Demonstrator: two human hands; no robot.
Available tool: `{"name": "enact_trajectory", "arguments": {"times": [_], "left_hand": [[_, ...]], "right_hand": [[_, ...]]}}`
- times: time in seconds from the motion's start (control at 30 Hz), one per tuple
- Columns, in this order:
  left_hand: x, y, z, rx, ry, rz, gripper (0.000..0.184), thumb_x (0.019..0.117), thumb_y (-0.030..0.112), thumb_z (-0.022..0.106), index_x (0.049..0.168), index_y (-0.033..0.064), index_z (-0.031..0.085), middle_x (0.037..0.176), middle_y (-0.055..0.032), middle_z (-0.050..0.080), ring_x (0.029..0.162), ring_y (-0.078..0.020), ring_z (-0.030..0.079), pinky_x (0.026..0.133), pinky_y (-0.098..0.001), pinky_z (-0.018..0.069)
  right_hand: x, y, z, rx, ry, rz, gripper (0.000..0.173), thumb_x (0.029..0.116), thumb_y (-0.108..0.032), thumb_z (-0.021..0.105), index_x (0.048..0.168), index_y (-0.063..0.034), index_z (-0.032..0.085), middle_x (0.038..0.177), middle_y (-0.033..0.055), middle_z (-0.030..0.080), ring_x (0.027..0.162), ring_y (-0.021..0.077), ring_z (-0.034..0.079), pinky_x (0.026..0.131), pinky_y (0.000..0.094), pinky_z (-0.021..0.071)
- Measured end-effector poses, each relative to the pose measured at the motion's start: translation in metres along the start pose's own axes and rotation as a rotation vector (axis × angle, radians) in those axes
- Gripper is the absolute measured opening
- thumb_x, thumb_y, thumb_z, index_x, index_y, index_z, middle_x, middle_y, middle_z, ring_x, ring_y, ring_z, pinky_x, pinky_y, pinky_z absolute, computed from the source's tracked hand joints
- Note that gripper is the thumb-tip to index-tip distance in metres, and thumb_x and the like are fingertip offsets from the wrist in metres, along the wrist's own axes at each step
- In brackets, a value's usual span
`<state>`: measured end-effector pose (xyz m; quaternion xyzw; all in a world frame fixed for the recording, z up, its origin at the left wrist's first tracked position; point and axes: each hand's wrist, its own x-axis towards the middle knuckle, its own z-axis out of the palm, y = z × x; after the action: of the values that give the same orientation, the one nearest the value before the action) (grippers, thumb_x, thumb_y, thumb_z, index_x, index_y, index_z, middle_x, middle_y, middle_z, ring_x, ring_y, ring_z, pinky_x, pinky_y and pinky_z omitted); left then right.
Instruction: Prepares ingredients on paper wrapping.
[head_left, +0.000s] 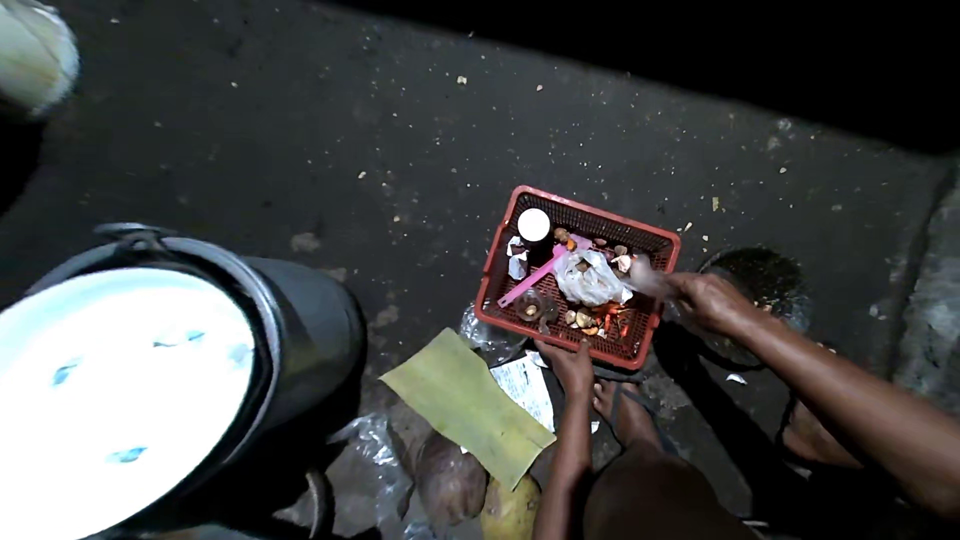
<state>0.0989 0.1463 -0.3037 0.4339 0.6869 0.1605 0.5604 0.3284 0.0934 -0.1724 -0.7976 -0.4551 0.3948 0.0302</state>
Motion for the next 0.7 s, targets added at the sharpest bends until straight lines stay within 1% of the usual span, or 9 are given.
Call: {"name": "enact_trajectory", "arguments": {"times": [0.2, 0.3, 0.37, 0.47, 0.53, 0.57, 0.63, 0.67, 0.7], "left_hand": [[0.015, 0.003, -0.009, -0.093, 0.026, 0.115, 0.112, 0.0809, -0.01, 0.073, 0.162, 0.005, -0.002, 0.161, -0.0294, 0.027, 0.143, -0.0355, 0.043, 0.113, -0.0455, 0.0432], [0.03, 0.012, -0.024, -0.04, 0.019, 0.134, 0.106, 0.0832, -0.009, 0.072, 0.163, 0.0051, 0.004, 0.157, -0.029, 0.036, 0.139, -0.0354, 0.048, 0.111, -0.0466, 0.0455], [0.034, 0.021, -0.034, 0.0, -0.019, 0.098, 0.104, 0.0862, -0.008, 0.07, 0.163, 0.0064, 0.002, 0.156, -0.0294, 0.037, 0.138, -0.0366, 0.049, 0.11, -0.0484, 0.0456], [0.027, 0.037, -0.043, 0.057, -0.056, 0.051, 0.097, 0.0943, 0.001, 0.066, 0.163, 0.0052, -0.002, 0.156, -0.0309, 0.036, 0.138, -0.0394, 0.048, 0.11, -0.0519, 0.0447], [0.014, 0.047, -0.054, 0.022, -0.089, 0.066, 0.091, 0.0986, 0.005, 0.063, 0.164, 0.0052, -0.001, 0.16, -0.0317, 0.028, 0.139, -0.0423, 0.044, 0.108, -0.0551, 0.0452], [0.004, 0.051, -0.062, -0.002, -0.099, 0.089, 0.083, 0.1006, 0.007, 0.061, 0.164, 0.0053, 0.008, 0.16, -0.0303, 0.029, 0.138, -0.0419, 0.047, 0.105, -0.0555, 0.0472], [-0.018, 0.059, -0.082, -0.068, -0.13, 0.159, 0.051, 0.1057, 0.012, 0.054, 0.153, 0.0015, 0.039, 0.153, -0.0244, 0.043, 0.125, -0.0326, 0.057, 0.096, -0.0475, 0.0529], [-0.031, 0.065, -0.093, -0.095, -0.15, 0.184, 0.039, 0.1085, 0.015, 0.048, 0.145, -0.0005, 0.05, 0.146, -0.0213, 0.052, 0.115, -0.0261, 0.063, 0.089, -0.0409, 0.0554], [-0.045, 0.071, -0.106, -0.133, -0.171, 0.197, 0.036, 0.1106, 0.017, 0.042, 0.139, -0.0018, 0.053, 0.139, -0.0191, 0.056, 0.108, -0.0215, 0.066, 0.086, -0.036, 0.0571]], "right_hand": [[-0.003, -0.022, 0.014, 0.143, 0.013, -0.195, 0.037, 0.106, -0.012, 0.052, 0.141, -0.0071, 0.062, 0.138, 0.0176, 0.065, 0.128, 0.0335, 0.062, 0.112, 0.053, 0.0462], [-0.004, -0.024, 0.03, 0.164, -0.025, -0.223, 0.039, 0.1072, -0.013, 0.049, 0.145, -0.0072, 0.058, 0.141, 0.0178, 0.063, 0.13, 0.0329, 0.061, 0.113, 0.0512, 0.0452], [-0.006, -0.024, 0.035, 0.162, -0.065, -0.194, 0.044, 0.1076, -0.014, 0.049, 0.151, -0.0068, 0.051, 0.147, 0.0191, 0.059, 0.135, 0.0333, 0.057, 0.117, 0.0494, 0.0411], [-0.016, -0.016, 0.028, 0.103, -0.127, -0.081, 0.07, 0.1021, -0.03, 0.065, 0.161, -0.0095, 0.034, 0.151, 0.0229, 0.052, 0.138, 0.0405, 0.052, 0.116, 0.0578, 0.0397], [-0.033, -0.004, 0.017, 0.117, -0.104, -0.076, 0.085, 0.0964, -0.041, 0.073, 0.163, -0.0107, 0.029, 0.155, 0.0229, 0.047, 0.141, 0.0409, 0.048, 0.117, 0.0585, 0.0379], [-0.045, 0.003, 0.008, 0.121, -0.075, -0.104, 0.081, 0.0975, -0.042, 0.071, 0.162, -0.0104, 0.033, 0.155, 0.0224, 0.047, 0.14, 0.0399, 0.049, 0.117, 0.0572, 0.0384], [-0.073, 0.022, -0.018, 0.083, -0.007, -0.176, 0.059, 0.1038, -0.036, 0.062, 0.154, -0.008, 0.047, 0.15, 0.022, 0.052, 0.136, 0.0385, 0.054, 0.115, 0.0557, 0.0413], [-0.091, 0.033, -0.034, 0.05, 0.035, -0.205, 0.046, 0.106, -0.032, 0.058, 0.145, -0.0065, 0.058, 0.144, 0.0212, 0.058, 0.131, 0.0374, 0.058, 0.113, 0.0557, 0.0439], [-0.11, 0.047, -0.049, 0.005, 0.092, -0.226, 0.036, 0.107, -0.029, 0.056, 0.131, -0.0052, 0.068, 0.133, 0.0196, 0.065, 0.123, 0.036, 0.064, 0.108, 0.0562, 0.048]]}}
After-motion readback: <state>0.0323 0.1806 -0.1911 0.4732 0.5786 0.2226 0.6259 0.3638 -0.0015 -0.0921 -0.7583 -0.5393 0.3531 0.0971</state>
